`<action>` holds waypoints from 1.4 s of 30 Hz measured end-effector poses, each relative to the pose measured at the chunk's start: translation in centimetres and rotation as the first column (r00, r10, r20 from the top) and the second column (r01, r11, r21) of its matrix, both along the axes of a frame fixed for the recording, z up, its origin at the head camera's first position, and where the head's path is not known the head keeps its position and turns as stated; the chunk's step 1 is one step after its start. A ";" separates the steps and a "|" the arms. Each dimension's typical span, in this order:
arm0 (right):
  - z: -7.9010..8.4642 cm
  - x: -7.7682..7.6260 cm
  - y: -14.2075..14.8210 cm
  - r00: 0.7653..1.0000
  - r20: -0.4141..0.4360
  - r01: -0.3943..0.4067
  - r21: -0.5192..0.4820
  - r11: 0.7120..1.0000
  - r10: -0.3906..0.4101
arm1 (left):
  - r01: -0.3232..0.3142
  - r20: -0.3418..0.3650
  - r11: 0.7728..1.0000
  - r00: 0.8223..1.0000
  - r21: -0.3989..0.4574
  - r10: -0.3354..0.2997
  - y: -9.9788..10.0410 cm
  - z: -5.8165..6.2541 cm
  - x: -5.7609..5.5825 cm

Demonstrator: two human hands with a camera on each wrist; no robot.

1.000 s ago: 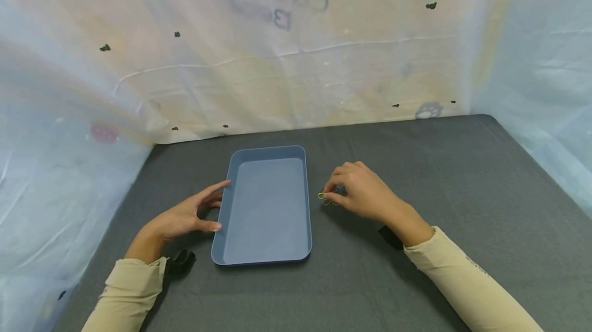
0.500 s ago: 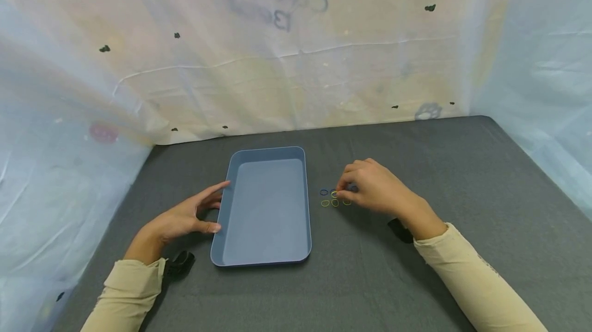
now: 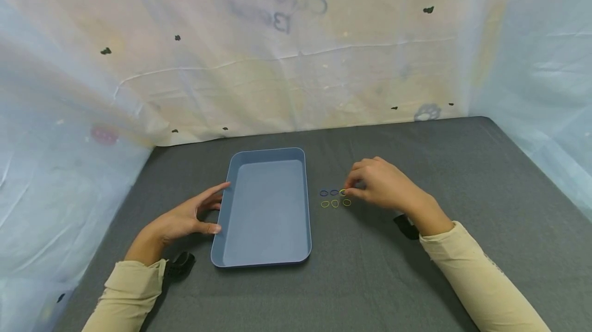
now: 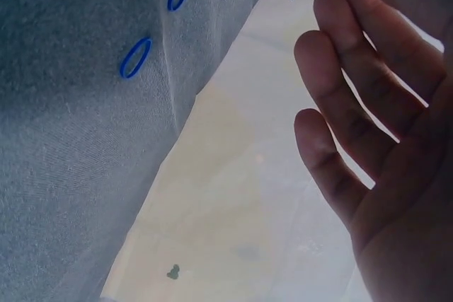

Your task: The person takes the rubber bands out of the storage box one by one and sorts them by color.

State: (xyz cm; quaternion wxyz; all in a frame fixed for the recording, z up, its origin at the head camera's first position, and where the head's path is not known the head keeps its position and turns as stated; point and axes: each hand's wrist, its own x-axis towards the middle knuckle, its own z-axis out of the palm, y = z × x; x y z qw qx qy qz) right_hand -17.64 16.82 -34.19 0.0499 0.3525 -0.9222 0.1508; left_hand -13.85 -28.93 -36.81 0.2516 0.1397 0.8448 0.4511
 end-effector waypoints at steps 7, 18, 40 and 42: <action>0.1 -0.1 0.2 1.000 0.019 0.007 -0.004 1.000 -0.007 | 0.000 -0.001 1.000 1.000 0.000 0.000 0.0 0.1 0.0; 0.1 -0.4 0.9 1.000 0.016 0.014 0.029 0.999 -0.015 | 0.027 -0.013 0.999 1.000 0.020 -0.026 0.1 0.3 0.2; -0.6 -1.1 1.7 0.998 0.058 -0.025 0.123 0.992 0.018 | 0.016 0.001 0.999 1.000 0.029 -0.016 0.1 0.0 0.0; -0.7 -1.2 1.8 0.997 0.072 -0.030 0.131 0.991 0.020 | 0.016 0.001 0.999 1.000 0.028 -0.016 0.1 0.1 0.0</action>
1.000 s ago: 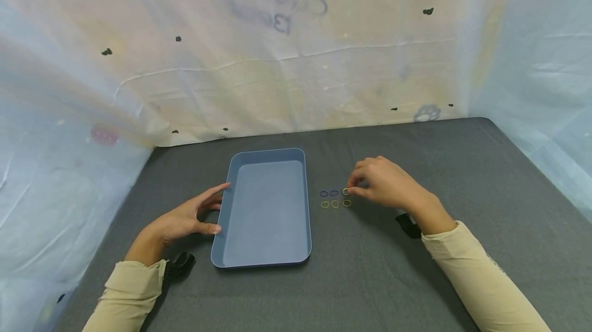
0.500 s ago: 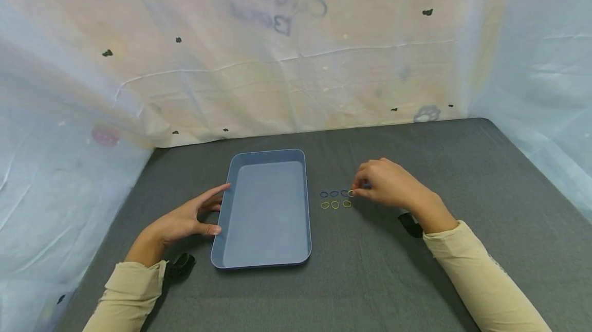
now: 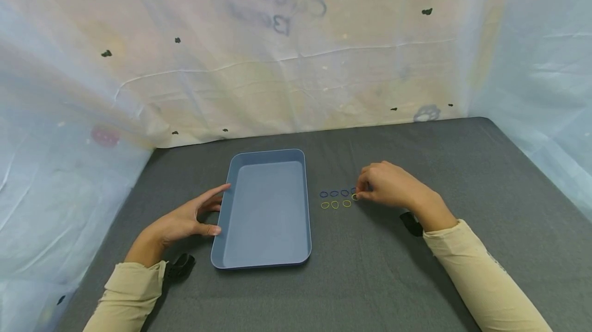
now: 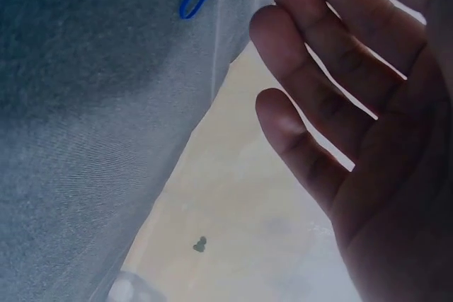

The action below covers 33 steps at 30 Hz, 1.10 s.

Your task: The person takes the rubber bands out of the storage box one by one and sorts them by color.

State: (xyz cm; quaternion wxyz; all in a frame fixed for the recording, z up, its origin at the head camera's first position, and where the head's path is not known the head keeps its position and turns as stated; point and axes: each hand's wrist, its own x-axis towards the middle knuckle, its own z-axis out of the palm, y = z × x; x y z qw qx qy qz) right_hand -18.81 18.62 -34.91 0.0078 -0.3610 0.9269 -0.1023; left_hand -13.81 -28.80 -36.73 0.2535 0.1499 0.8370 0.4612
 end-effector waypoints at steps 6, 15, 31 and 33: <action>-0.4 -0.2 0.1 1.000 0.031 -0.005 0.016 1.000 0.004 | 0.010 -0.006 1.000 1.000 -0.006 -0.010 0.1 0.2 0.1; -0.6 -0.2 0.1 0.996 0.083 0.004 0.034 0.999 -0.007 | -0.001 0.004 1.000 1.000 -0.002 0.001 -0.1 -0.1 -0.2; -0.6 -0.1 0.0 0.991 0.124 0.035 0.064 0.997 -0.043 | -0.012 0.002 1.000 1.000 -0.028 0.012 -0.1 -0.1 0.0; -0.6 -0.1 0.0 0.993 0.115 0.033 0.065 0.997 -0.040 | -0.014 0.000 0.999 1.000 -0.036 0.014 -0.1 -0.1 0.0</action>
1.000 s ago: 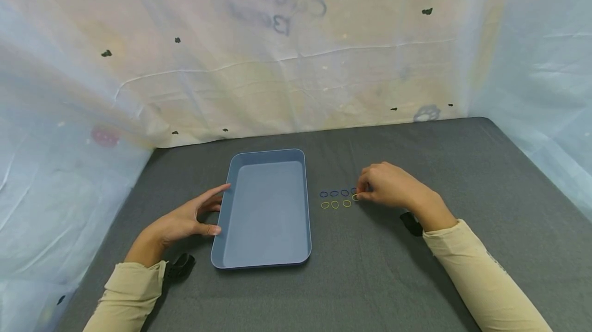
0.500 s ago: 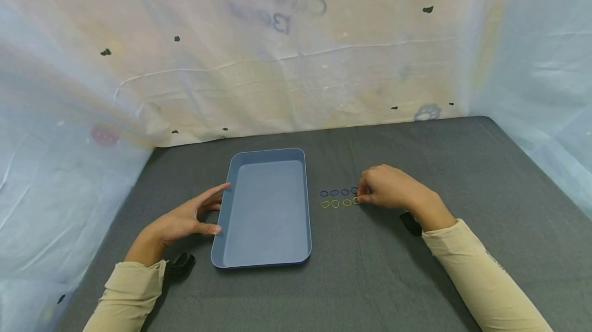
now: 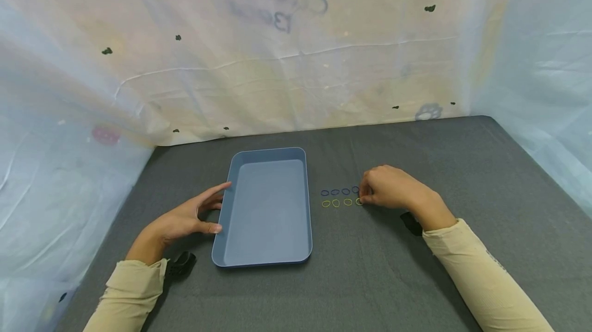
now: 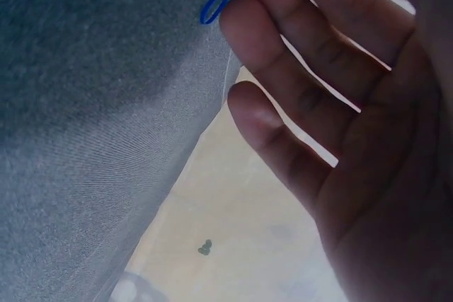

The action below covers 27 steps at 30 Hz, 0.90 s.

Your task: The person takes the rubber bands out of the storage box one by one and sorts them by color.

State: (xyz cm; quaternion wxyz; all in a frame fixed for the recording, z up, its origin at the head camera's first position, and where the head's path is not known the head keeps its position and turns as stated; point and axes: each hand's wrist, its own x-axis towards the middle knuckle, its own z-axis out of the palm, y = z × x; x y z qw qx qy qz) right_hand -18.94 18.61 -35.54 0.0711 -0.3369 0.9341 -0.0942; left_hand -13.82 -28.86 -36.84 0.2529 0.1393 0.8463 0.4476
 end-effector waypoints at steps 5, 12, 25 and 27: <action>0.0 0.0 0.2 1.000 -0.014 -0.005 -0.001 1.000 0.005 | -0.002 0.002 1.000 1.000 -0.002 0.002 0.2 0.1 0.0; -0.1 -0.2 0.5 1.000 -0.015 -0.005 -0.017 1.000 0.004 | 0.017 -0.001 1.000 1.000 0.025 -0.017 0.3 0.4 0.1; 0.5 -0.2 1.0 0.998 -0.044 0.032 -0.082 0.996 -0.035 | 0.013 0.001 1.000 1.000 0.013 -0.013 -0.1 -0.2 -0.1; 0.5 -0.3 1.3 0.997 -0.062 0.036 -0.096 0.995 -0.043 | 0.012 0.000 1.000 1.000 0.013 -0.012 -0.1 -0.3 -0.1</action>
